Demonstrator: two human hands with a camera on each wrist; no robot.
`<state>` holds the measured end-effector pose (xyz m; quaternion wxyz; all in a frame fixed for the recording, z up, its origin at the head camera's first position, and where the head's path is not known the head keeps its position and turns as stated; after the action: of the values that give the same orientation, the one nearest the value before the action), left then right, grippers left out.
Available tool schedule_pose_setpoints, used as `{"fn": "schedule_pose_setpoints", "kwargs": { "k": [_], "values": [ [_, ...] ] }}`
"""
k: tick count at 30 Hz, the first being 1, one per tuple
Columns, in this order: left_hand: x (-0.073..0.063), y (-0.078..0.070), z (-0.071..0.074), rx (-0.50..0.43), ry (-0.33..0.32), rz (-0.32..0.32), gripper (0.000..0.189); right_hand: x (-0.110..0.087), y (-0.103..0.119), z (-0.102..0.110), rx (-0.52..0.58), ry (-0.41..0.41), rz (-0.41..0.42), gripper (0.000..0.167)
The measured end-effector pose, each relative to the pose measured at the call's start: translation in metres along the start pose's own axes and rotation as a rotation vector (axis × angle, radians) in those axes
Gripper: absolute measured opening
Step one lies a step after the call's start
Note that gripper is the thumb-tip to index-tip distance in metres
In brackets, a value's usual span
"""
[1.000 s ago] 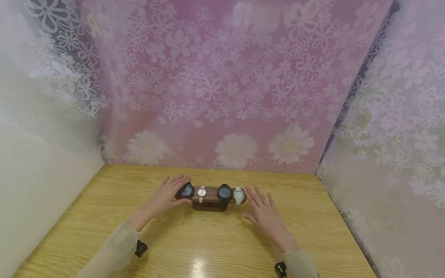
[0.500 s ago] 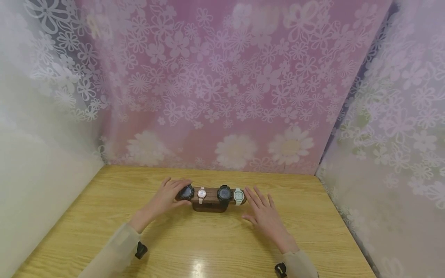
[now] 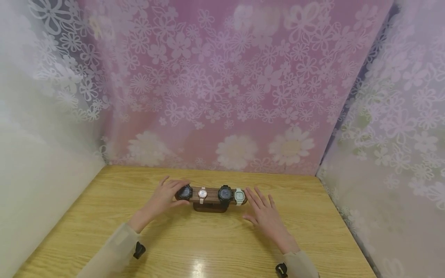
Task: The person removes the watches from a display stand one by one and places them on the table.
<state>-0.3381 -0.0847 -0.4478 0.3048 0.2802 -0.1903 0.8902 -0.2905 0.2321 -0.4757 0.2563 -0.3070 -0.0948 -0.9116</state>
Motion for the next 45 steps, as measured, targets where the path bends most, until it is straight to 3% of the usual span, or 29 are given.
{"fn": "schedule_pose_setpoints", "kwargs": {
  "k": [8,18,27,45],
  "values": [
    [-0.002,0.006,0.004,0.03,-0.021,-0.04,0.075,-0.001,-0.001,-0.001,0.002,-0.011,0.003,0.094],
    [-0.008,0.013,0.014,0.034,-0.024,-0.028,0.072,0.0,-0.001,-0.002,-0.017,-0.009,0.01,0.095],
    [-0.014,0.022,0.025,0.061,-0.079,-0.043,0.07,0.0,-0.001,-0.003,-0.008,-0.017,0.014,0.095],
    [-0.035,0.049,0.053,0.125,-0.064,0.024,0.071,-0.001,0.0,0.001,-0.003,-0.021,0.023,0.092]
  ]
}}
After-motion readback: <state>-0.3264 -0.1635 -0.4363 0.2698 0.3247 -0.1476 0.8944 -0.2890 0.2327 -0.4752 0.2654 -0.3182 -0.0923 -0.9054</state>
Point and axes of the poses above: each hand's wrist, its own x-axis towards the middle knuckle, its own z-axis out of the back of the hand, y = z × x, the point moved 7 cm from there along x, towards the middle knuckle, and after that the axes turned 11 degrees about -y, right-handed, at the moved point
